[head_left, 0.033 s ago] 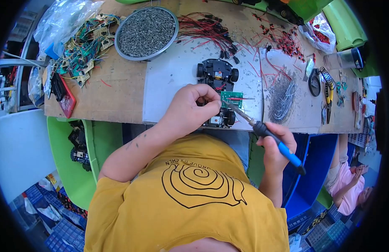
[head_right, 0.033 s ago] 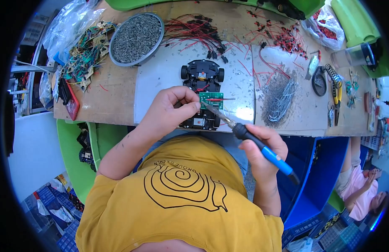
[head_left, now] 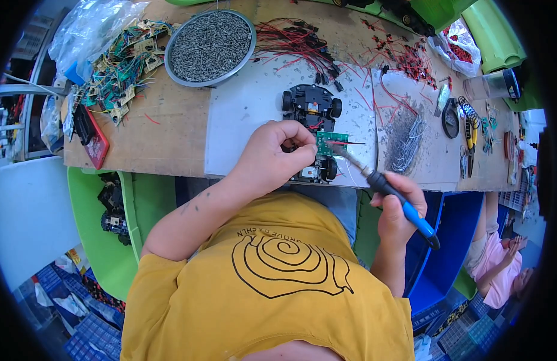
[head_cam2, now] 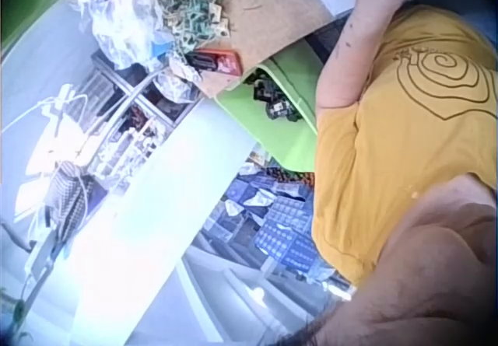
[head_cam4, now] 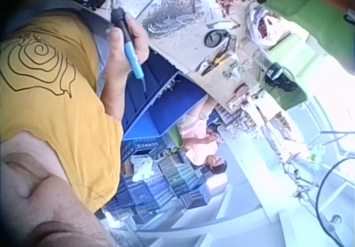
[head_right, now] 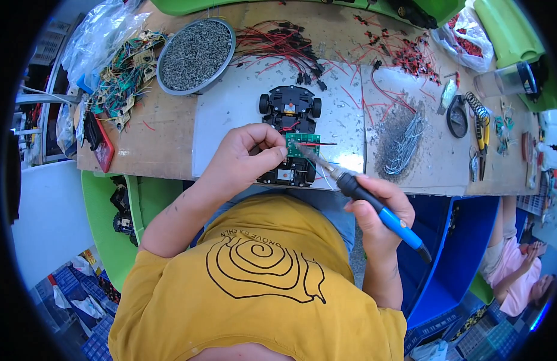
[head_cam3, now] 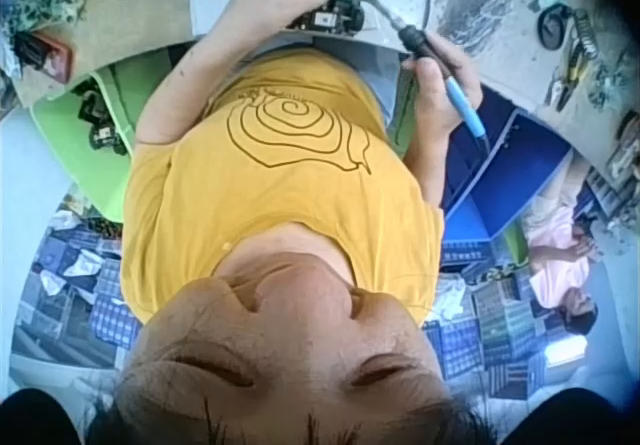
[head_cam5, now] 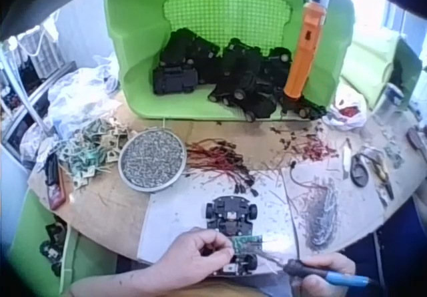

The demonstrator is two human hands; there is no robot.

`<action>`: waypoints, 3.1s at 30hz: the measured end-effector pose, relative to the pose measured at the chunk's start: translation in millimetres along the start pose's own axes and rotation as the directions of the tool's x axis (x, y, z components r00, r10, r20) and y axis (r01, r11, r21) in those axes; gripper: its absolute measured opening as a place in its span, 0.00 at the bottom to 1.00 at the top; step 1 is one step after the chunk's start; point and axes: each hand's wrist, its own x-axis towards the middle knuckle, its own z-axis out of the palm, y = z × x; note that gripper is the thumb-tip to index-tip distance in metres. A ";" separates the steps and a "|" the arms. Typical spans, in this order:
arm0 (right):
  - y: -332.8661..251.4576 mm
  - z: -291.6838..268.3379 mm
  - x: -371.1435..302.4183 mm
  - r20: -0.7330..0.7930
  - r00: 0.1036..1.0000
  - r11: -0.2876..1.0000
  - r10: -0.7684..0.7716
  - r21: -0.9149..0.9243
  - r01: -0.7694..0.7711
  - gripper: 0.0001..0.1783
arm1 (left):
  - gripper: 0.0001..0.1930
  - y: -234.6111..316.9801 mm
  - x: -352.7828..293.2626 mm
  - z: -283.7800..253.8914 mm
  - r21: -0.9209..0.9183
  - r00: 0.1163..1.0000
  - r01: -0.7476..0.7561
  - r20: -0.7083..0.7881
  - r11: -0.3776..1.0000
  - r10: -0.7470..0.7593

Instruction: The person assembles electronic components onto a toy car chassis by attaching circuit boards, wires, and screws to the chassis with an electric screwdriver and pliers, then soldering the wires with a soldering iron.

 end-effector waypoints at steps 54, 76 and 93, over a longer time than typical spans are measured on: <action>11.2 51.1 44.2 0.091 0.983 0.939 -0.158 -0.293 0.178 0.18 | 0.07 1.0 -5.2 -10.5 0.120 0.985 -0.169 0.053 0.978 0.164; -21.6 11.8 19.6 0.358 0.814 0.679 -0.458 -0.449 0.580 0.21 | 0.08 4.0 -0.7 1.0 0.106 0.995 -0.083 -0.054 0.991 0.089; -16.2 12.8 20.2 0.412 0.775 0.630 -0.479 -0.453 0.631 0.20 | 0.08 3.4 1.3 2.3 0.072 0.999 -0.001 -0.051 0.997 0.004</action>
